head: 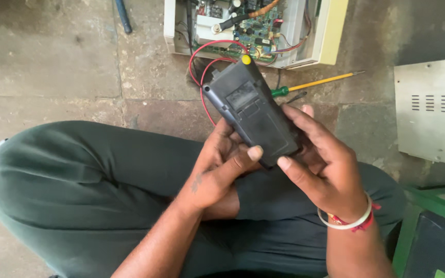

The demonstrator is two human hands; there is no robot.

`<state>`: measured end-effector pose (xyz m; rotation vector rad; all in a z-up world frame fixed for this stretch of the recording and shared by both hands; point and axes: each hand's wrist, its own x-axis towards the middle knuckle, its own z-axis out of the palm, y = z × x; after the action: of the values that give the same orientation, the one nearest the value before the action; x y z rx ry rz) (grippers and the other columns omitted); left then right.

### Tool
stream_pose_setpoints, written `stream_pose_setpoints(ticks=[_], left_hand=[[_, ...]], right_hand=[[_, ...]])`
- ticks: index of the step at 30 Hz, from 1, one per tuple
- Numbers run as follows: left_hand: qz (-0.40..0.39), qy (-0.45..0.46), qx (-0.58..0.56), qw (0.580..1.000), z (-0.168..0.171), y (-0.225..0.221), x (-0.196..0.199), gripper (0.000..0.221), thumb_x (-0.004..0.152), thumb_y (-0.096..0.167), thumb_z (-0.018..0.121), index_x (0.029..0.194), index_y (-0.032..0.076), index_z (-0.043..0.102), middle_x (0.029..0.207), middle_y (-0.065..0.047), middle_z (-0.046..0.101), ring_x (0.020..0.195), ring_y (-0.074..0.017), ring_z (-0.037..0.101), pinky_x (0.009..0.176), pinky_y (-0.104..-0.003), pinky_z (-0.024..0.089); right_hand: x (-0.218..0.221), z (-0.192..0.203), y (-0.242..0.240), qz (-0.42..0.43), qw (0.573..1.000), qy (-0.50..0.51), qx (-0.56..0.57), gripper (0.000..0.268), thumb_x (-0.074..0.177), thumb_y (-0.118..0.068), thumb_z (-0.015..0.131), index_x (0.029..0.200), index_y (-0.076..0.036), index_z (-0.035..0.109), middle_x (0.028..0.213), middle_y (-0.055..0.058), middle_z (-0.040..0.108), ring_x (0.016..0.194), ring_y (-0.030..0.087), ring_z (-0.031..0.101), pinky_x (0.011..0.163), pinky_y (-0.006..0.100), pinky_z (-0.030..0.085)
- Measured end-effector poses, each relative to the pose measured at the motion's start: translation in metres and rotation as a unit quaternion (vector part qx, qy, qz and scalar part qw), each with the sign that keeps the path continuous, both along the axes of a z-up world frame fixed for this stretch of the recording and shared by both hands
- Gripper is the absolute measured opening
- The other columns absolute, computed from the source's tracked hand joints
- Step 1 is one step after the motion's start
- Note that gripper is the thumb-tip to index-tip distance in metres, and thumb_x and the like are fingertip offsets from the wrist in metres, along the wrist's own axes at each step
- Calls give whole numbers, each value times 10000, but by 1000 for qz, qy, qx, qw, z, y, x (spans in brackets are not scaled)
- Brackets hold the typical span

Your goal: The person uses a screwdriver to pry open and unscrew the casing of a handheld electronic device, exposing its internal circuit board.

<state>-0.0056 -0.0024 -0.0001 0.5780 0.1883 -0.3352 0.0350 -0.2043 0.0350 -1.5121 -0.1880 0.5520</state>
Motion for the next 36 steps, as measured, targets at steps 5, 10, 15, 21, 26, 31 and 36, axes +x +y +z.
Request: stream_pose_setpoints(ticks=[5, 10, 15, 21, 26, 31, 36], left_hand=[[13, -33, 51, 998, 2, 0, 0, 724, 1008, -4, 630, 1626, 8, 250, 1536, -151, 484, 1447, -251, 492, 1213, -404, 404], [1, -1, 76, 997, -2, -4, 0, 703, 968, -39, 666, 1567, -13, 297, 1483, -170, 528, 1415, -266, 526, 1215, -426, 417], [-2, -11, 83, 997, -4, -6, 2, 680, 966, -67, 656, 1550, -4, 313, 1469, -163, 537, 1405, -265, 536, 1213, -427, 425], [15, 15, 168, 985, -23, -7, -4, 749, 893, 37, 740, 1533, 2, 354, 1354, -162, 603, 1268, -281, 608, 1109, -443, 485], [90, 17, 94, 991, -38, -4, 7, 650, 931, 176, 752, 1460, -49, 451, 1375, -169, 599, 1229, -301, 615, 1118, -451, 493], [133, 67, 172, 974, -43, -10, 21, 639, 908, 238, 678, 1470, 43, 445, 1371, -148, 604, 1212, -335, 640, 1037, -500, 527], [107, 76, 108, 985, -51, -15, 18, 653, 878, 154, 667, 1469, -52, 478, 1358, -221, 608, 1185, -397, 644, 1032, -537, 539]], right_hand=[[3, 0, 10, 5, 999, 2, 33, 743, 894, 10, 733, 1545, 68, 380, 1449, 154, 562, 1353, 210, 573, 1167, 356, 464], [0, -2, 6, 18, 1000, -12, -1, 772, 883, -3, 753, 1556, 46, 378, 1440, 142, 544, 1322, 197, 573, 1140, 342, 484], [5, 7, 1, 34, 999, 0, 8, 696, 943, -29, 702, 1557, 39, 382, 1440, 133, 559, 1317, 196, 599, 1134, 340, 497], [12, 12, -1, 21, 998, -41, -32, 589, 907, -40, 727, 1448, 1, 498, 1345, 96, 610, 1241, 171, 667, 1015, 319, 596], [12, -10, -8, 83, 992, -91, -40, 611, 906, -137, 748, 1455, -78, 488, 1385, 106, 625, 1125, 142, 723, 933, 330, 626], [99, -48, -75, 76, 960, -231, -140, 132, 948, -169, 718, 1005, -73, 787, 944, 88, 813, 851, 135, 769, 780, 302, 595], [171, -159, -143, -206, 945, 164, -192, 178, 876, -77, 735, 812, 45, 622, 675, 116, 668, 544, 180, 676, 451, 344, 536]])
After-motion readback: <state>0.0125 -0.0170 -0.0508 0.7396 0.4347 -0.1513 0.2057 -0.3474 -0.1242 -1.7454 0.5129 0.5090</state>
